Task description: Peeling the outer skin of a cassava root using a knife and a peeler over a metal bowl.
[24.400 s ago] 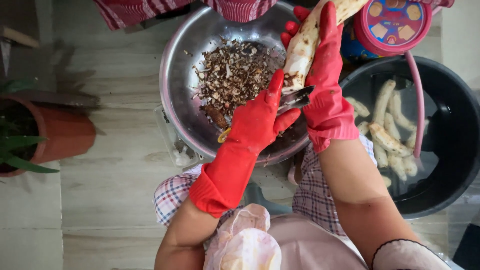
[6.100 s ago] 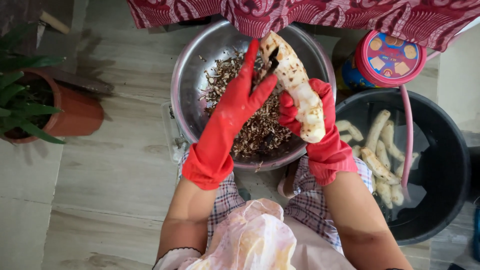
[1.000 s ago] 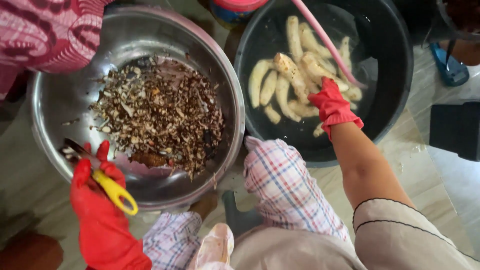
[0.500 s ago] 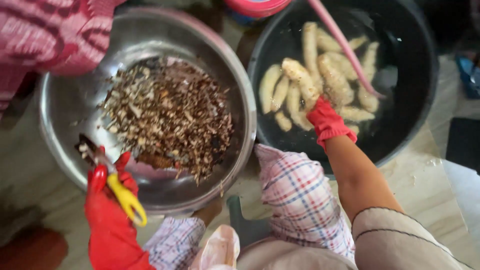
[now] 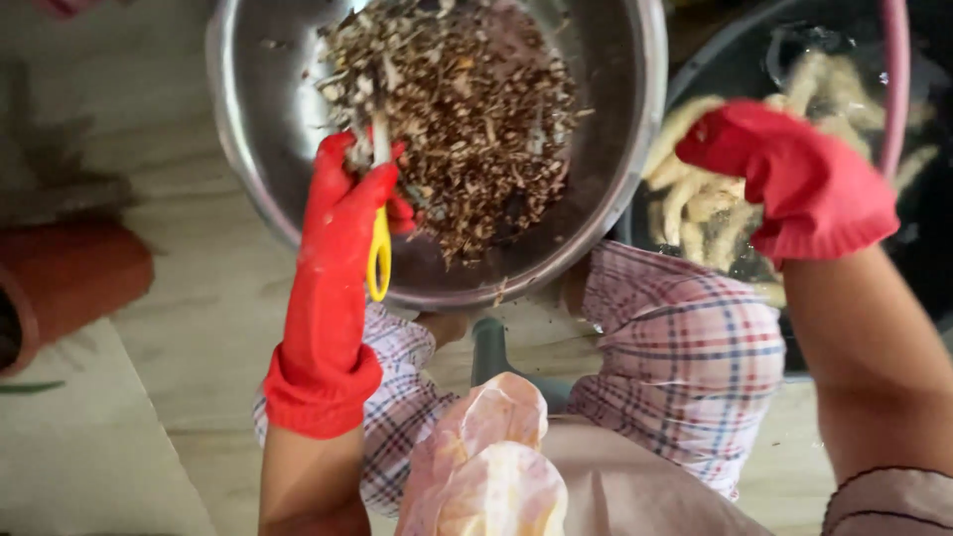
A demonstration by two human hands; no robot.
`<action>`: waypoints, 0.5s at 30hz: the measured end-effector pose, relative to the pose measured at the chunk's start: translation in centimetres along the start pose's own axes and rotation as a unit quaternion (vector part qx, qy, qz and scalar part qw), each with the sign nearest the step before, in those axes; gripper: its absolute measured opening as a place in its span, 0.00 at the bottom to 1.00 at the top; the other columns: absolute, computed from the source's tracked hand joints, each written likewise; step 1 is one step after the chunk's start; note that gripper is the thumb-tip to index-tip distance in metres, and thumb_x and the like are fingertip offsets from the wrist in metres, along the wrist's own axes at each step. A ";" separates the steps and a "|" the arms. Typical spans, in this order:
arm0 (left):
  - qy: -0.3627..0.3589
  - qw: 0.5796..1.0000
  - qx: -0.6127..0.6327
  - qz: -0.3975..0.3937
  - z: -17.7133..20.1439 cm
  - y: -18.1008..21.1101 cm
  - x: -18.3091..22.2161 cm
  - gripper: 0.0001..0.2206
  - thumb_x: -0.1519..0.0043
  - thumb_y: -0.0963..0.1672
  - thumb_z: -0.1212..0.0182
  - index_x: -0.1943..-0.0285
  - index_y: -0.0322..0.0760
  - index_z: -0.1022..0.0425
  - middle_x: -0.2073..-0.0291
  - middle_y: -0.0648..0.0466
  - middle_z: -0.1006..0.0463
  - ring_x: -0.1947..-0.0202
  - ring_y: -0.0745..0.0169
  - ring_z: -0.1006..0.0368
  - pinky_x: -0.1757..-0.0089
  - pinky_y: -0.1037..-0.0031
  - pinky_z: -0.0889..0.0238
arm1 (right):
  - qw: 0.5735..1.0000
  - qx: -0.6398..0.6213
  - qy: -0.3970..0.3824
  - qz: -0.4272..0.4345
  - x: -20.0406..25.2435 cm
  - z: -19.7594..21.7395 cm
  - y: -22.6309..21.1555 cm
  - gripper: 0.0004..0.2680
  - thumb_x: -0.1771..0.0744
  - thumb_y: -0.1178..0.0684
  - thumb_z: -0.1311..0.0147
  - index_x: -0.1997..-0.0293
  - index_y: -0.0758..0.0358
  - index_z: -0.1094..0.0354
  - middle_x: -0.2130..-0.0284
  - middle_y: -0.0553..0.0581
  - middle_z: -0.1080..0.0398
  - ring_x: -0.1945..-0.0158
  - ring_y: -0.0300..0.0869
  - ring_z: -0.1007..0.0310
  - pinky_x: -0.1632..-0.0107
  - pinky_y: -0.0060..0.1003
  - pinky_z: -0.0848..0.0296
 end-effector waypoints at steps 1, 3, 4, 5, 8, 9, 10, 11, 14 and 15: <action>-0.010 1.000 0.000 -0.001 -0.1 0.7 0.4 0.22 0.39 0.42 0.47 0.35 0.47 0.39 0.45 0.49 0.17 0.85 0.68 0.32 0.77 0.73 0.32 | 0.988 0.108 -0.076 0.074 -4.2 0.4 -1.1 0.33 0.33 0.33 0.51 0.24 0.67 0.54 0.27 0.68 0.45 0.21 0.55 0.44 0.17 0.52 0.40; -0.008 1.000 0.023 0.001 -0.2 1.6 1.4 0.27 0.41 0.43 0.42 0.29 0.42 0.41 0.50 0.47 0.16 0.85 0.69 0.32 0.78 0.75 0.33 | 0.978 0.169 -0.118 0.037 -7.5 0.0 -1.6 0.33 0.36 0.36 0.50 0.27 0.73 0.49 0.29 0.74 0.43 0.23 0.60 0.44 0.18 0.57 0.45; -0.010 0.999 0.037 0.002 -0.1 2.1 1.9 0.33 0.42 0.43 0.38 0.24 0.37 0.43 0.54 0.46 0.15 0.86 0.71 0.32 0.79 0.77 0.35 | 0.962 0.230 -0.150 0.000 -9.2 -0.4 -1.6 0.33 0.38 0.39 0.50 0.30 0.79 0.45 0.32 0.80 0.42 0.24 0.66 0.45 0.20 0.62 0.49; -0.003 0.999 0.042 0.006 0.2 2.6 2.7 0.33 0.42 0.43 0.38 0.24 0.37 0.43 0.54 0.46 0.15 0.86 0.71 0.32 0.79 0.77 0.35 | 0.962 0.224 -0.158 0.000 -9.8 -0.7 1.1 0.33 0.38 0.39 0.50 0.30 0.79 0.45 0.32 0.80 0.42 0.24 0.66 0.45 0.20 0.62 0.49; 0.018 0.999 0.008 0.050 1.2 3.7 3.6 0.36 0.40 0.44 0.42 0.20 0.38 0.49 0.56 0.53 0.15 0.82 0.70 0.32 0.77 0.76 0.33 | 0.922 0.276 -0.269 0.034 -13.5 -2.1 8.0 0.36 0.44 0.34 0.47 0.30 0.63 0.39 0.34 0.72 0.38 0.24 0.68 0.46 0.25 0.64 0.49; -0.001 1.000 0.006 0.018 1.8 3.5 3.4 0.27 0.37 0.44 0.45 0.27 0.39 0.40 0.57 0.52 0.15 0.83 0.70 0.34 0.78 0.76 0.34 | 0.947 0.148 -0.233 0.165 -15.5 -3.2 9.0 0.16 0.39 0.36 0.50 0.57 0.55 0.41 0.58 0.61 0.39 0.47 0.64 0.38 0.38 0.69 0.42; -0.020 1.000 0.002 -0.011 2.3 3.1 3.1 0.19 0.35 0.45 0.48 0.33 0.41 0.31 0.59 0.51 0.16 0.85 0.71 0.35 0.79 0.77 0.34 | 0.940 0.009 -0.187 0.286 -17.0 -4.3 10.3 0.16 0.34 0.39 0.53 0.85 0.48 0.43 0.83 0.50 0.41 0.70 0.61 0.30 0.51 0.74 0.36; -0.014 1.000 0.007 -0.011 2.6 2.8 3.0 0.19 0.35 0.45 0.48 0.33 0.41 0.31 0.59 0.51 0.16 0.85 0.71 0.35 0.79 0.77 0.34 | 0.938 0.005 -0.193 0.287 -16.2 -4.8 15.5 0.16 0.34 0.39 0.53 0.85 0.48 0.43 0.83 0.50 0.41 0.70 0.61 0.30 0.51 0.74 0.36; 0.038 0.998 0.057 -0.017 3.8 2.7 3.1 0.29 0.36 0.46 0.46 0.24 0.37 0.45 0.55 0.48 0.15 0.84 0.69 0.33 0.77 0.77 0.34 | 0.756 0.500 -0.261 -0.332 -14.1 -6.0 31.9 0.25 0.38 0.37 0.45 0.37 0.59 0.33 0.40 0.63 0.30 0.37 0.63 0.33 0.40 0.56 0.30; 0.028 0.998 0.042 -0.032 4.2 3.2 3.2 0.25 0.36 0.46 0.46 0.29 0.36 0.39 0.55 0.47 0.16 0.83 0.69 0.32 0.75 0.76 0.32 | 0.785 0.535 -0.215 -0.227 -13.9 -6.6 34.8 0.24 0.35 0.43 0.49 0.33 0.62 0.36 0.38 0.65 0.32 0.37 0.63 0.32 0.39 0.55 0.30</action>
Point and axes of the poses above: each hand's wrist, its own x-axis away from the middle knuckle, its own z-axis out of the back of the hand, y = z × x, the point moved 2 cm from there along -x, towards the middle knuckle
